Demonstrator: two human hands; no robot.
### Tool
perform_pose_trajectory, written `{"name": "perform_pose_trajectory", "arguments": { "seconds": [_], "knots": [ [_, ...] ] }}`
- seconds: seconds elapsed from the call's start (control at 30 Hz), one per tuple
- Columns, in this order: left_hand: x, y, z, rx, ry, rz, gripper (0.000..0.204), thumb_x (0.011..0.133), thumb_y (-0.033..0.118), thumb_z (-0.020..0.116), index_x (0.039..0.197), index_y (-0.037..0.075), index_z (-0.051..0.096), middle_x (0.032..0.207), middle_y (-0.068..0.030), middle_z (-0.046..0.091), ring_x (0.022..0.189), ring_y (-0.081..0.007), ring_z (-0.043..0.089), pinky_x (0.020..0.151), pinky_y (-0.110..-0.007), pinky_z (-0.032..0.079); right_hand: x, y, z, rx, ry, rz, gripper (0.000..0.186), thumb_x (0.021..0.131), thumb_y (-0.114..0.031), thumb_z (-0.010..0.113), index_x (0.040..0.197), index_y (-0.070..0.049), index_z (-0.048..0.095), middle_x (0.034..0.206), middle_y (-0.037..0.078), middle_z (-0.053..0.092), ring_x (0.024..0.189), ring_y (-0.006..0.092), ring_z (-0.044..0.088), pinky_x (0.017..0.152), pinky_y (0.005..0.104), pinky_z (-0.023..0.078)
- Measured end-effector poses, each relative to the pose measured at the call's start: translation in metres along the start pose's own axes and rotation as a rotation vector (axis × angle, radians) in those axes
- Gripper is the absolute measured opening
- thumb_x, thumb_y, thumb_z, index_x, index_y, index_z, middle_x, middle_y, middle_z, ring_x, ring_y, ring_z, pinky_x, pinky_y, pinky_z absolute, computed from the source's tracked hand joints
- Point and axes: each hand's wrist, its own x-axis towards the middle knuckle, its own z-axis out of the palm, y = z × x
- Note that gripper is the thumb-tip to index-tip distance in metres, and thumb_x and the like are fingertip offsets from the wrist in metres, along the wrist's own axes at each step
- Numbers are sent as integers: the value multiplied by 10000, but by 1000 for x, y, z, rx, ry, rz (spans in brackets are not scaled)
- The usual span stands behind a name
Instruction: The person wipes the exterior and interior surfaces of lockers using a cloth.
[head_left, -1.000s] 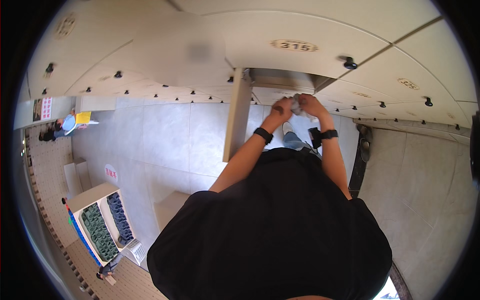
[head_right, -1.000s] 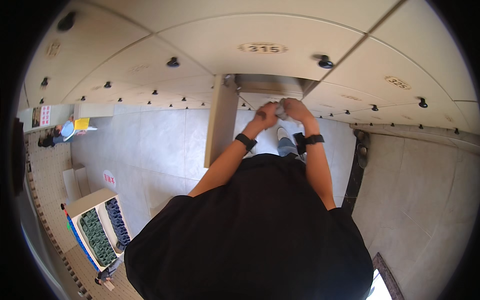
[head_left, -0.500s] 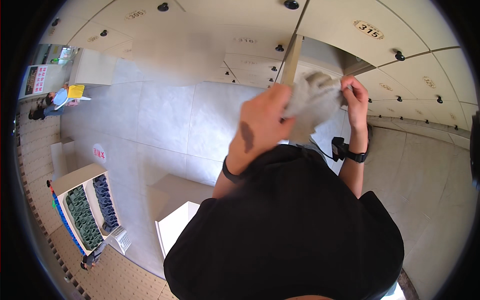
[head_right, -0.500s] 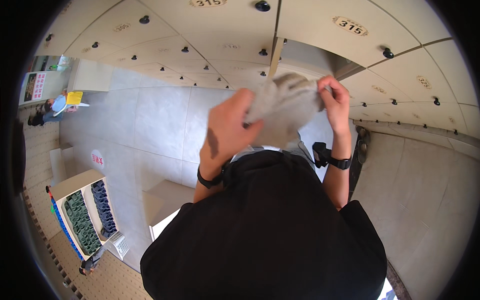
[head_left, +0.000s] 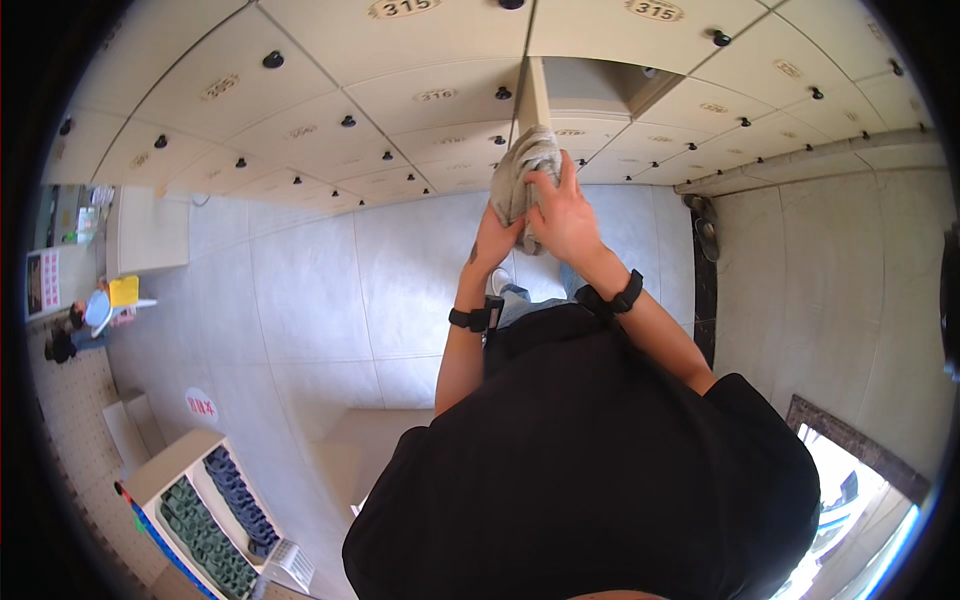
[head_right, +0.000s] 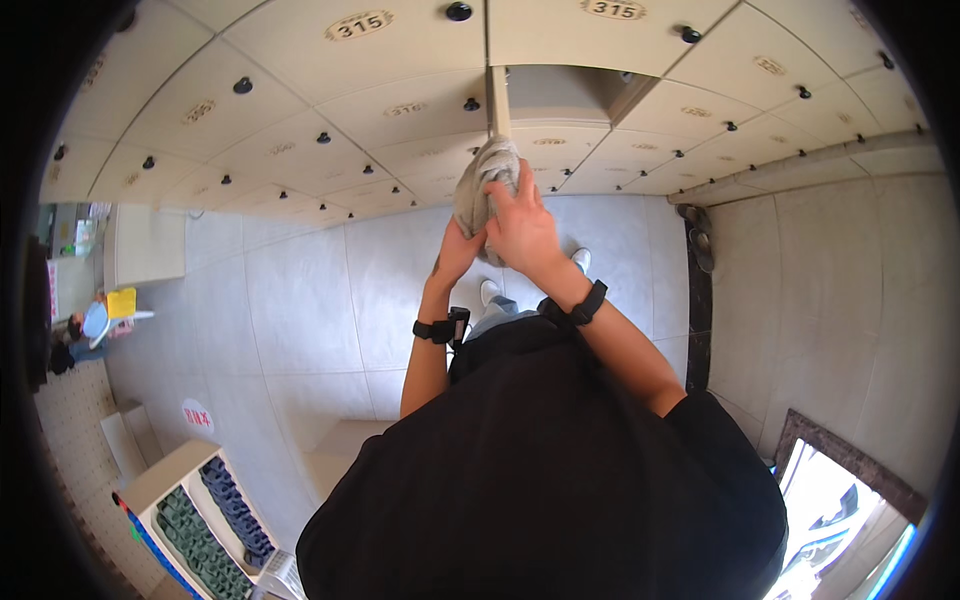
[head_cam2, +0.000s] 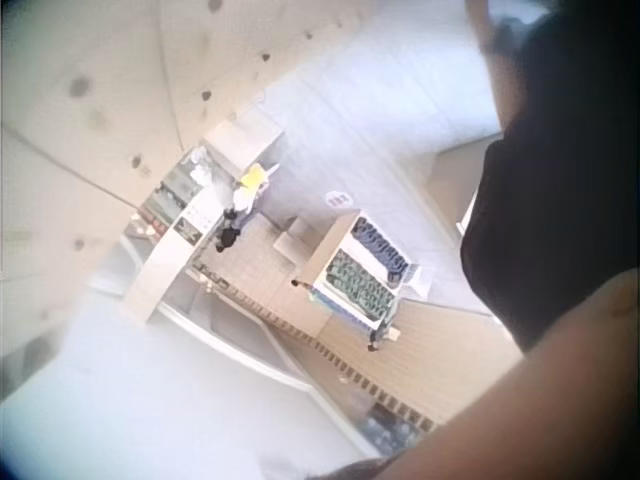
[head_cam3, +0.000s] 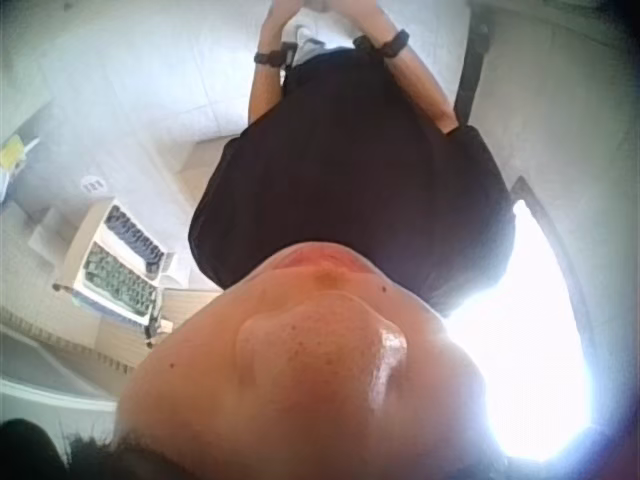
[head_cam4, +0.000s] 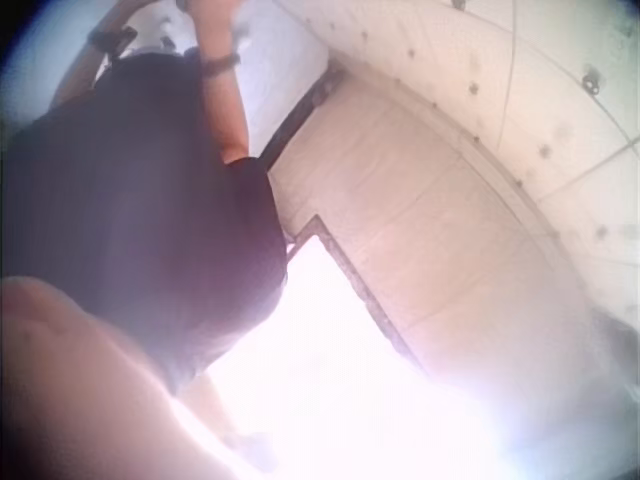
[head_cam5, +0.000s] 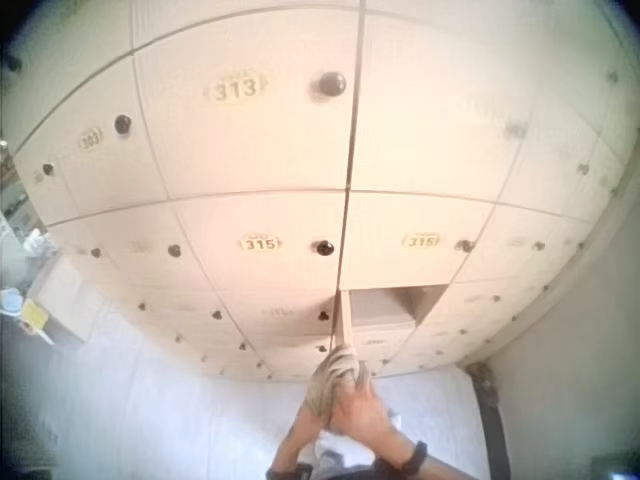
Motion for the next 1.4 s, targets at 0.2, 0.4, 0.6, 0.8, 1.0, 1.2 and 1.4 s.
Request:
{"name": "perform_pose_trajectory", "arguments": {
  "seconds": [0.2, 0.4, 0.6, 0.8, 1.0, 1.2, 1.4],
  "knots": [
    [10, 22, -23, -112, -337, -343, 663, 844, 47, 653, 1433, -12, 355, 1377, -116, 498, 1261, -215, 476, 1047, -336, 382, -1, 11, -8, 47, 7, -28, 414, 766, -94, 579, 1174, -132, 519, 1414, 347, 275, 1153, 544, 486, 886, 520, 501],
    [24, 37, 17, -189, -392, -277, 619, 795, 40, 704, 1362, 4, 460, 1271, -73, 568, 1172, -181, 525, 983, -323, 424, -6, 54, -39, 154, 27, -75, 369, 732, -71, 600, 1094, -134, 567, 1389, 270, 355, 1134, 469, 523, 888, 469, 508],
    [37, 23, 97, -360, -392, -462, 686, 796, -18, 677, 1414, 34, 383, 1363, -70, 490, 1257, -207, 469, 1050, -357, 367, -4, 128, -70, 297, 28, -57, 319, 727, -25, 584, 1005, -178, 625, 1259, 140, 500, 1084, 372, 564, 889, 432, 493],
    [47, 5, 150, -817, -200, -462, 657, 794, 14, 652, 1399, 56, 398, 1352, -60, 510, 1242, -238, 494, 1049, -413, 392, 3, 177, -88, 406, 150, -145, 296, 727, -22, 611, 969, -187, 654, 1113, 110, 539, 1042, 325, 563, 859, 417, 492],
    [51, 3, 173, -899, -137, -469, 597, 770, 68, 578, 1355, 61, 458, 1321, -84, 544, 1234, -273, 510, 1072, -445, 382, -7, 197, -88, 403, 171, -248, 304, 740, -51, 656, 1004, -202, 642, 1033, 118, 506, 1000, 337, 541, 835, 412, 487],
    [44, 0, 179, -908, 117, -432, 626, 675, 41, 527, 1300, 65, 503, 1265, -85, 573, 1204, -274, 526, 1053, -424, 406, -29, 210, -98, 450, 73, -337, 304, 757, -4, 639, 1000, -181, 605, 987, 126, 474, 975, 367, 532, 817, 441, 475],
    [54, 24, 196, -641, 214, -483, 638, 661, 0, 522, 1296, 63, 506, 1255, -75, 577, 1201, -262, 526, 1037, -401, 416, -24, 226, -113, 448, 48, -323, 318, 744, 12, 620, 995, -181, 603, 985, 134, 474, 951, 369, 551, 773, 445, 490]
  ]
}}
